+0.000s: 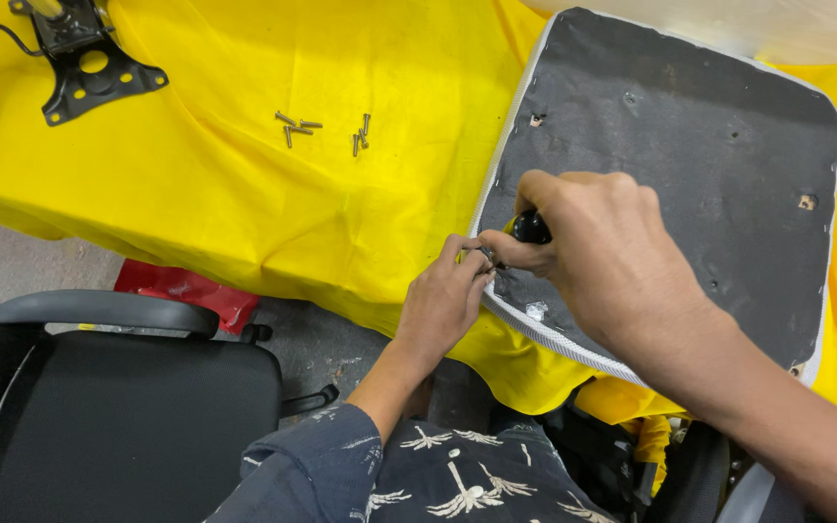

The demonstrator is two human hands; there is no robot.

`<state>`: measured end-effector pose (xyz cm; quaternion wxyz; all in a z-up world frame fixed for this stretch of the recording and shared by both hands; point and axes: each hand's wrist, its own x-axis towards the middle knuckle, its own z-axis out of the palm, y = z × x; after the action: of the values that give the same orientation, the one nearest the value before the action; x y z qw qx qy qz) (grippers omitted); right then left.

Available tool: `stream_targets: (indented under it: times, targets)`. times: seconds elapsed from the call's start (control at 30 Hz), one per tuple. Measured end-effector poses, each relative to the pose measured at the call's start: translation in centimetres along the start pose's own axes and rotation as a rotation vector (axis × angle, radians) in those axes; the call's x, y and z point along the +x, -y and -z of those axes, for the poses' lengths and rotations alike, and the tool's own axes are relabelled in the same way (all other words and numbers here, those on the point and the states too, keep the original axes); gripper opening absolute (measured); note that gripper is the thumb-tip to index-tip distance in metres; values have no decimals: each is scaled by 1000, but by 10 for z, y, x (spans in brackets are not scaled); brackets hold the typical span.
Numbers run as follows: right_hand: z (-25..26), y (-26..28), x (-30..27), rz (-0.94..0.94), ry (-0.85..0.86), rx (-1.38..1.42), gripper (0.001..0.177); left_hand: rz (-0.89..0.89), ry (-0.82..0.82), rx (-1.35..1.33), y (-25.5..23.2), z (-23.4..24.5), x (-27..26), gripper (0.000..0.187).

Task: The person uses a screwdriver to fasten screws into the underside of a chair seat. They pick up screws from a yellow cloth and tighten them into pre-drilled holes along the seat's edge.

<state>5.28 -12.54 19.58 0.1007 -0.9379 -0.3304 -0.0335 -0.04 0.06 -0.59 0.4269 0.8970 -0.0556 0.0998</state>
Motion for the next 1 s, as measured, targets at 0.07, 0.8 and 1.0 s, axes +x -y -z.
stream_targets:
  times: [0.07,0.8,1.0]
  targets:
    - [-2,3,0,-60,36,-17,46,-23,-10,9,0,0,1,12]
    - [26,-2,-19,-82,318,113,37,17,-72,-67,-8,-2,-3,11]
    - [19,4,-19,-159,206,44,30,11,-81,-54,-10,-1,-4,13]
